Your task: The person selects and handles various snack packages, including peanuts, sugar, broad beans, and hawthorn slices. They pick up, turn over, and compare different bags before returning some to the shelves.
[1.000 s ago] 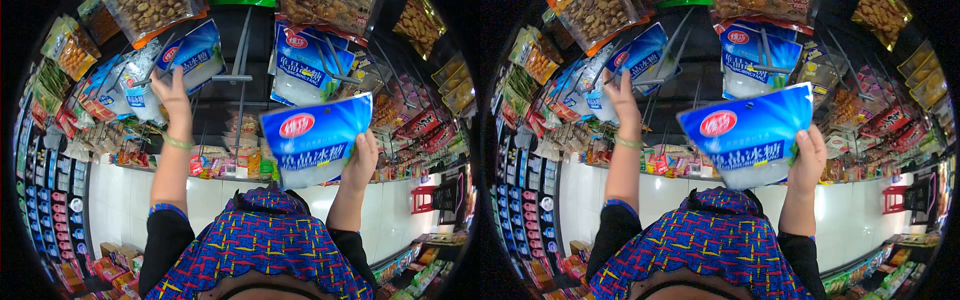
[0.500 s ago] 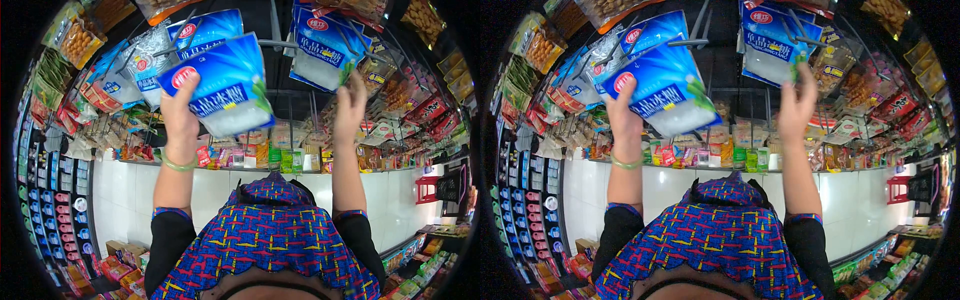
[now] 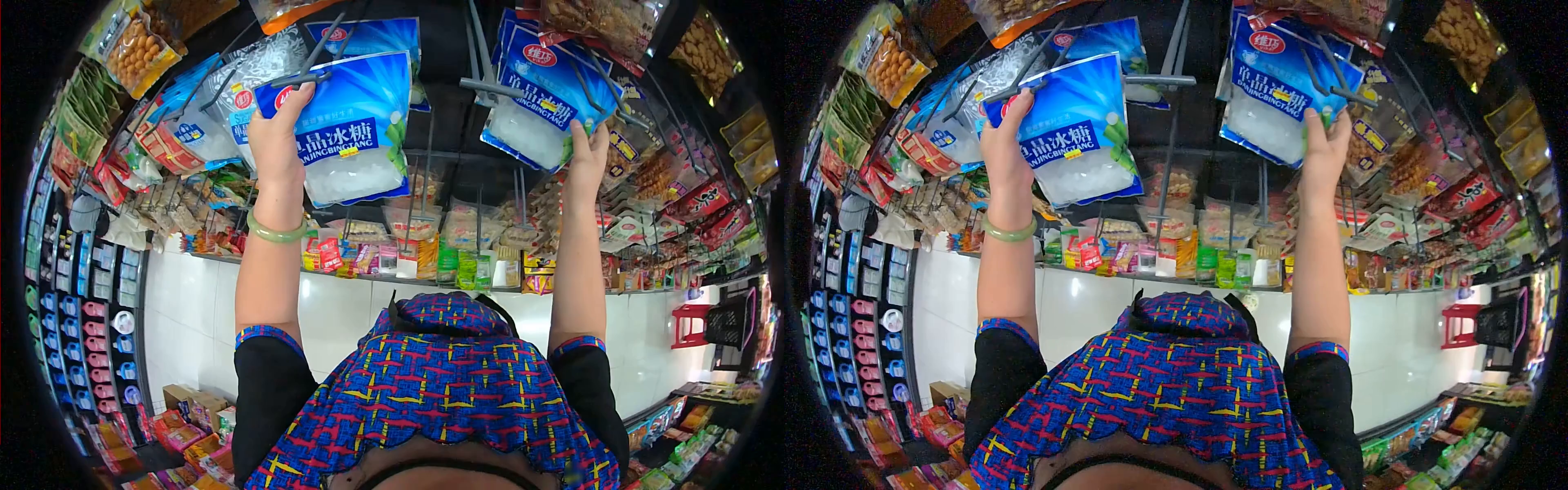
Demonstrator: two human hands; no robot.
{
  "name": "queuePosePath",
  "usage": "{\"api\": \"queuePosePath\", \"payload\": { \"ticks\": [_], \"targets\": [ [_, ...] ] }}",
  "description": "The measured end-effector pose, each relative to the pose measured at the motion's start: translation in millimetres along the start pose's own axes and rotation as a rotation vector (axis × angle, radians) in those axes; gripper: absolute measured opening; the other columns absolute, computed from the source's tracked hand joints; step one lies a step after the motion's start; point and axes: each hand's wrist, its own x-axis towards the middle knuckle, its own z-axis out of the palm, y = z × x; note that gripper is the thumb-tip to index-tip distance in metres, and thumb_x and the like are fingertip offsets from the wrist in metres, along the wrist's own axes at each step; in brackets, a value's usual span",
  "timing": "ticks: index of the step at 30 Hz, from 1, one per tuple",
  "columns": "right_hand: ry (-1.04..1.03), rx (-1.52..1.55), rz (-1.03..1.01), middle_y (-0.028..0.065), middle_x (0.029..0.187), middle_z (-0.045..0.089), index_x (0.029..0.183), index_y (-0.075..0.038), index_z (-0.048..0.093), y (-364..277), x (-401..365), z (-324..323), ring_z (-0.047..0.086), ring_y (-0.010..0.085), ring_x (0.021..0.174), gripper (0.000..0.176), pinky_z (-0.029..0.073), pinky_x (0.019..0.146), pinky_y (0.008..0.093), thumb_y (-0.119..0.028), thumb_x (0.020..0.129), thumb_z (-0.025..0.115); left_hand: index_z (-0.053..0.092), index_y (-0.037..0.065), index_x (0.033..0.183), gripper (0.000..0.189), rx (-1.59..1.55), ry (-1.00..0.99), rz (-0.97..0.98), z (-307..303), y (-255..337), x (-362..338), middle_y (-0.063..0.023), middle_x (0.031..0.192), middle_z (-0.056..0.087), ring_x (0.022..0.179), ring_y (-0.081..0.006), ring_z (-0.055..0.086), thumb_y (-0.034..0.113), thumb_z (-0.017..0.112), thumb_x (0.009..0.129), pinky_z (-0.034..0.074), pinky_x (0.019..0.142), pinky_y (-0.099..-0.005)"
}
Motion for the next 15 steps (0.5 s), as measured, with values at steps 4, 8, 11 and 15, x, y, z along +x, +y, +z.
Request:
{"api": "queuePosePath", "payload": {
  "ticks": [4, 8, 11, 15],
  "targets": [
    [-0.052, -0.082, 0.045, 0.0024, 0.094, 0.058, 0.105, -0.002, 0.055, -4.4, -4.0, 1.6, 0.051, 0.0095, 0.084, 0.027, 0.039, 0.077, 0.0243, -0.014, 0.082, 0.062, 0.062, 0.000, 0.094, 0.029, 0.146, 0.063, 0.063, 9.3, -24.3, 30.2, -0.0063, 0.088, 0.063, 0.077, -0.0114, 0.059, 0.017, 0.072, 0.072, 0.046, 0.069, -0.0250],
    [-0.097, -0.078, 0.107, 0.0033, 0.097, 0.059, 0.104, -0.001, 0.055, -36.2, -20.8, 0.2, 0.052, 0.0092, 0.086, 0.026, 0.041, 0.078, 0.0244, -0.015, 0.083, 0.061, 0.046, -0.005, 0.112, 0.053, 0.023, 0.073, 0.048, 22.7, -39.7, 45.5, -0.0084, 0.093, 0.059, 0.084, -0.0141, 0.055, 0.013, 0.073, 0.071, 0.041, 0.082, -0.0262],
    [-0.165, 0.031, 0.103, 0.0061, 0.103, 0.058, 0.114, 0.000, 0.048, -53.6, -32.6, -10.4, 0.054, 0.0120, 0.091, 0.032, 0.041, 0.081, 0.0262, -0.014, 0.086, 0.056, 0.031, -0.004, 0.124, 0.066, 0.087, 0.048, 0.276, 21.4, -50.1, 24.8, -0.0139, 0.112, 0.050, 0.101, -0.0183, 0.050, 0.009, 0.070, 0.072, 0.037, 0.092, -0.0293],
    [-0.133, 0.223, 0.185, 0.0085, 0.106, 0.057, 0.114, 0.002, 0.047, -84.9, -49.4, -23.7, 0.056, 0.0145, 0.092, 0.033, 0.042, 0.083, 0.0273, -0.007, 0.084, 0.054, 0.016, -0.001, 0.133, 0.071, 0.237, 0.275, 0.539, 26.5, -54.0, -35.2, -0.0168, 0.127, 0.034, 0.119, -0.0269, 0.036, 0.002, 0.060, 0.077, 0.025, 0.103, -0.0373]
  ]
}}
